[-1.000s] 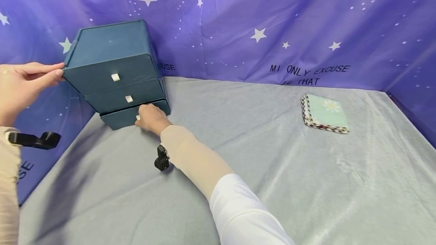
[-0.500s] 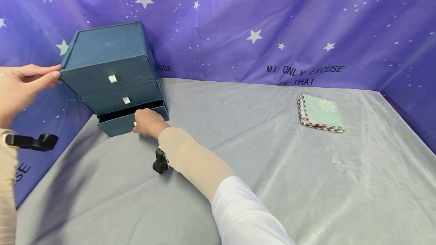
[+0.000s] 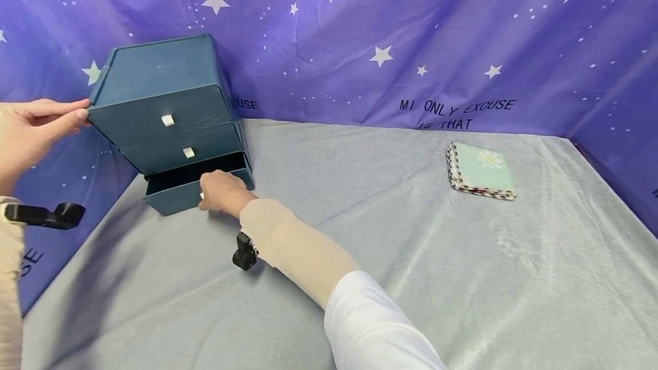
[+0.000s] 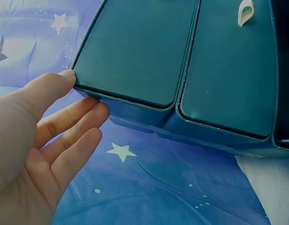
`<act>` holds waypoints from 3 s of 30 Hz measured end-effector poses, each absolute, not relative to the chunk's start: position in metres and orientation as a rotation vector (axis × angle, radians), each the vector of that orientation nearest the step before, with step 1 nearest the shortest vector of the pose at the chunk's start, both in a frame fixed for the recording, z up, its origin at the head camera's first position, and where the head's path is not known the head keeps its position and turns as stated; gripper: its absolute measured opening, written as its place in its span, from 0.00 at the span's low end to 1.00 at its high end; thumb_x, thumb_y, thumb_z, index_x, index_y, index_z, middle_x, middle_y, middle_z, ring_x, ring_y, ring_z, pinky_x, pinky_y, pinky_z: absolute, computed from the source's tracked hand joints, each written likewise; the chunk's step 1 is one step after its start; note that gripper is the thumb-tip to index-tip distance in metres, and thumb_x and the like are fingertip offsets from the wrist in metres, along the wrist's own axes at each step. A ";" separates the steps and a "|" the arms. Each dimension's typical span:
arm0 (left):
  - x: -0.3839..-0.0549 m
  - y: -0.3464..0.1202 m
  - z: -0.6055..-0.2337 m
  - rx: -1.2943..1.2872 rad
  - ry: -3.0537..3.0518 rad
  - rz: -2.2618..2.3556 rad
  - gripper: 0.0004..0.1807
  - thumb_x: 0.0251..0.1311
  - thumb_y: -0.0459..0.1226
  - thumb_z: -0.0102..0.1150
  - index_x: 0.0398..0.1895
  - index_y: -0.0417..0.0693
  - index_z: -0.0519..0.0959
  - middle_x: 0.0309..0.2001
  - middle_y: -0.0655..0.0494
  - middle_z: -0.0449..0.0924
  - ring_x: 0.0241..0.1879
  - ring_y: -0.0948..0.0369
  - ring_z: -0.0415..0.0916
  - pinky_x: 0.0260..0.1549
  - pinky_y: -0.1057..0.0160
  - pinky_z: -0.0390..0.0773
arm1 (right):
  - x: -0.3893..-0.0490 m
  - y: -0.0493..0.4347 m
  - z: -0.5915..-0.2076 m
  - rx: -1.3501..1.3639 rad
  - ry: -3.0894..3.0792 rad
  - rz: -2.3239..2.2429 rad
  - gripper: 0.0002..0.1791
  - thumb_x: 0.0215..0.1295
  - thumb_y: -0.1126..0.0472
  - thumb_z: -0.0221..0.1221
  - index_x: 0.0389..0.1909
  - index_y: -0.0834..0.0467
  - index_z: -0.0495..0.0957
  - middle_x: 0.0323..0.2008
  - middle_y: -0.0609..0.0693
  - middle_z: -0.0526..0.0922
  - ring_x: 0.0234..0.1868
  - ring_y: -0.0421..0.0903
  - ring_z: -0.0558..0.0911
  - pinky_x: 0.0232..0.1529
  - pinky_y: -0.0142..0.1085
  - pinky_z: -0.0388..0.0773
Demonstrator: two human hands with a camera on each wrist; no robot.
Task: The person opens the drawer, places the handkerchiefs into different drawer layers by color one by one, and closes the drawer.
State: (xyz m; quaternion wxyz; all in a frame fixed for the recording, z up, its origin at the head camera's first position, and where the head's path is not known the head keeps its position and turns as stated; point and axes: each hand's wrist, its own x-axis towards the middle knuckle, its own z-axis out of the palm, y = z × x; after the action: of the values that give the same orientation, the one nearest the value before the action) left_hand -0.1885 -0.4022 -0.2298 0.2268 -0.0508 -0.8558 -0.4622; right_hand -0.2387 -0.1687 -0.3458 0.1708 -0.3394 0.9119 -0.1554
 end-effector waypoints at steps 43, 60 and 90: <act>-0.185 -0.399 -0.231 -0.012 -2.470 -1.115 0.18 0.58 0.37 0.59 0.52 0.43 0.78 0.28 0.79 0.76 0.28 0.79 0.76 0.29 0.84 0.69 | -0.185 -0.140 -0.335 -1.048 2.604 -0.173 0.09 0.60 0.49 0.60 0.35 0.49 0.76 0.23 0.41 0.73 0.21 0.37 0.73 0.22 0.31 0.70; -0.193 -0.402 -0.238 -0.097 -2.421 -1.055 0.18 0.58 0.34 0.59 0.51 0.38 0.77 0.29 0.83 0.75 0.27 0.82 0.74 0.28 0.84 0.69 | -0.182 -0.115 -0.335 -1.080 2.616 -0.241 0.11 0.60 0.50 0.59 0.22 0.50 0.75 0.17 0.41 0.71 0.19 0.38 0.69 0.20 0.31 0.68; -0.202 -0.431 -0.260 -0.163 -2.346 -1.069 0.16 0.60 0.30 0.55 0.52 0.41 0.78 0.30 0.78 0.76 0.27 0.81 0.75 0.29 0.85 0.69 | -0.217 -0.010 -0.330 -0.884 2.626 -0.460 0.21 0.58 0.54 0.62 0.09 0.53 0.69 0.10 0.42 0.64 0.14 0.38 0.61 0.19 0.30 0.64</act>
State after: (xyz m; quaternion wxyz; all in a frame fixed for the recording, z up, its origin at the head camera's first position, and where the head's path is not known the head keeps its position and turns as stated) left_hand -0.2017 -0.4309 -0.2600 0.2755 -0.0607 -0.8730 -0.3977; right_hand -0.2173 -0.0103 -0.3297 0.1658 -0.3105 0.9220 -0.1615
